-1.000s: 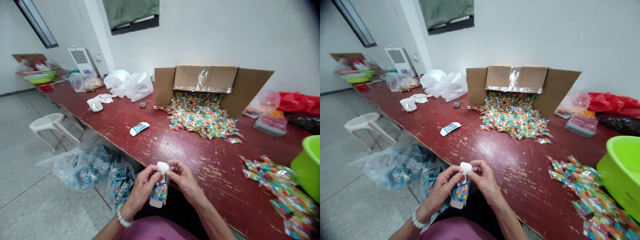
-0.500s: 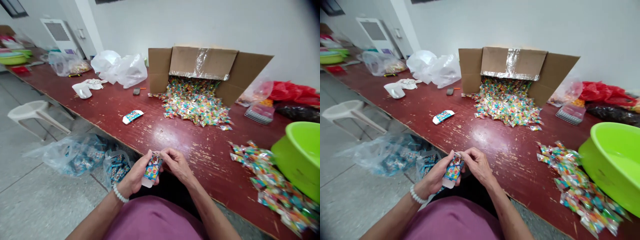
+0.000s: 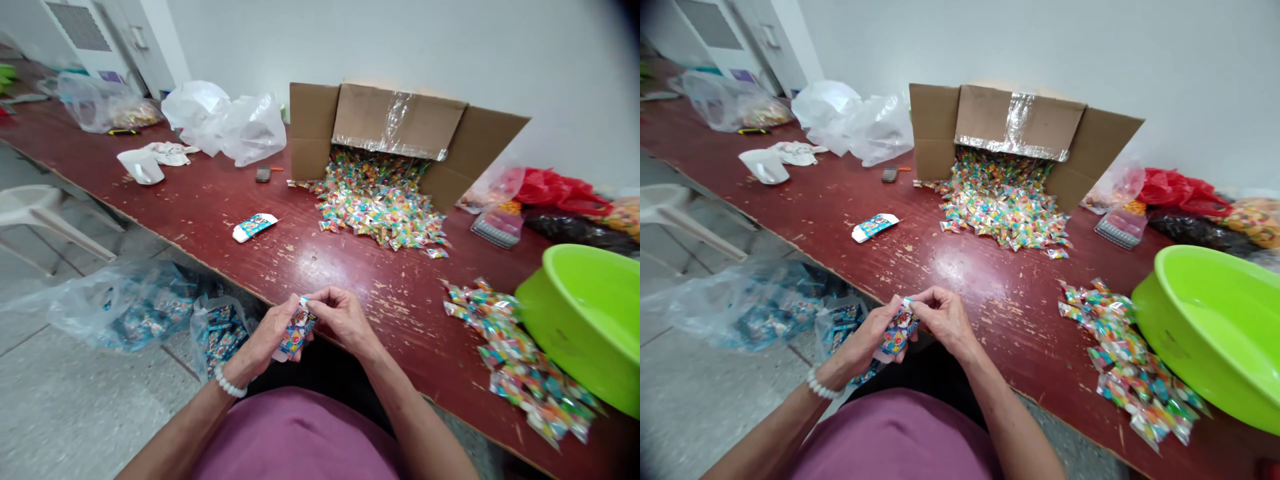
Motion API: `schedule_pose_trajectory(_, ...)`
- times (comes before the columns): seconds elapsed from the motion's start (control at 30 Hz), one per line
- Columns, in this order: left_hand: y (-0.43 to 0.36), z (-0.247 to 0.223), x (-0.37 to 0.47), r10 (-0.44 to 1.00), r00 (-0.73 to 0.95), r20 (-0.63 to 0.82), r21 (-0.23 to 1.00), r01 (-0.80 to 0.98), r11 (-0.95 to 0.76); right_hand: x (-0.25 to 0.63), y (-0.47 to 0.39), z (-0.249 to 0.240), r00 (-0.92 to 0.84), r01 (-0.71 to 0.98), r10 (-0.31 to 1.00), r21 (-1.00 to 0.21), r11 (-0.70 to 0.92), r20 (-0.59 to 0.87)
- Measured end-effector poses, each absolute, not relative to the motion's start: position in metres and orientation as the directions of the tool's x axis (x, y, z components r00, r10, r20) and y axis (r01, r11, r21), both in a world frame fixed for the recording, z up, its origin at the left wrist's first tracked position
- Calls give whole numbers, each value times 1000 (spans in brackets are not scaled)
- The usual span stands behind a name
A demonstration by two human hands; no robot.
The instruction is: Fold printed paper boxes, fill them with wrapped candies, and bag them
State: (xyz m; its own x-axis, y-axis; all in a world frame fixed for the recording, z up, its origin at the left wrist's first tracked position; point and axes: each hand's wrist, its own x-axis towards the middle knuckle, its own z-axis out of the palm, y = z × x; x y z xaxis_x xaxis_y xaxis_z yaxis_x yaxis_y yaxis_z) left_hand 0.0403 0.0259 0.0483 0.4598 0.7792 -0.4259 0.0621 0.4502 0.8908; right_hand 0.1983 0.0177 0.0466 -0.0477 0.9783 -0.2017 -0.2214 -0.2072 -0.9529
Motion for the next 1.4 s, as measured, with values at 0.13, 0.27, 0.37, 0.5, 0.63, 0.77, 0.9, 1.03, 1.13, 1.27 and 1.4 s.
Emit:
schedule_pose_trajectory(0.13,28,47,37,781,476,-405,900,60,431,200,18,46,-61,-178,986,-971,-161,-152)
schedule_pose_trajectory(0.27,27,43,35,755,473,-454,856,-4,517,204,8,46,-212,-29,976,-999,41,46)
schedule_pose_trajectory(0.37,25,37,33,743,480,-467,827,-60,559,207,7,43,-259,194,956,-962,191,137)
schedule_pose_trajectory(0.5,19,30,27,759,455,-466,782,-190,593,224,56,34,-283,405,950,-881,244,133)
schedule_pose_trajectory(0.63,-1,24,20,713,468,-522,656,-314,687,258,152,19,91,714,965,-692,110,247)
schedule_pose_trajectory(0.77,-19,11,6,565,516,-643,480,-303,823,277,216,1,191,735,951,-678,27,245)
schedule_pose_trajectory(0.9,-10,-1,-34,622,477,-620,632,-166,757,282,219,-12,256,677,936,-736,4,241)
schedule_pose_trajectory(1.03,17,-8,-81,478,585,-655,735,348,582,287,187,-15,364,518,908,-855,-12,208)
schedule_pose_trajectory(1.13,34,-7,-90,444,610,-656,752,473,460,287,155,-12,433,322,896,-945,-50,101)
schedule_pose_trajectory(1.27,47,2,-61,561,615,-554,799,205,565,274,111,5,392,76,918,-992,-96,-59)
schedule_pose_trajectory(1.4,51,19,-21,670,577,-466,820,-2,573,255,72,31,177,-115,965,-977,-177,-196)
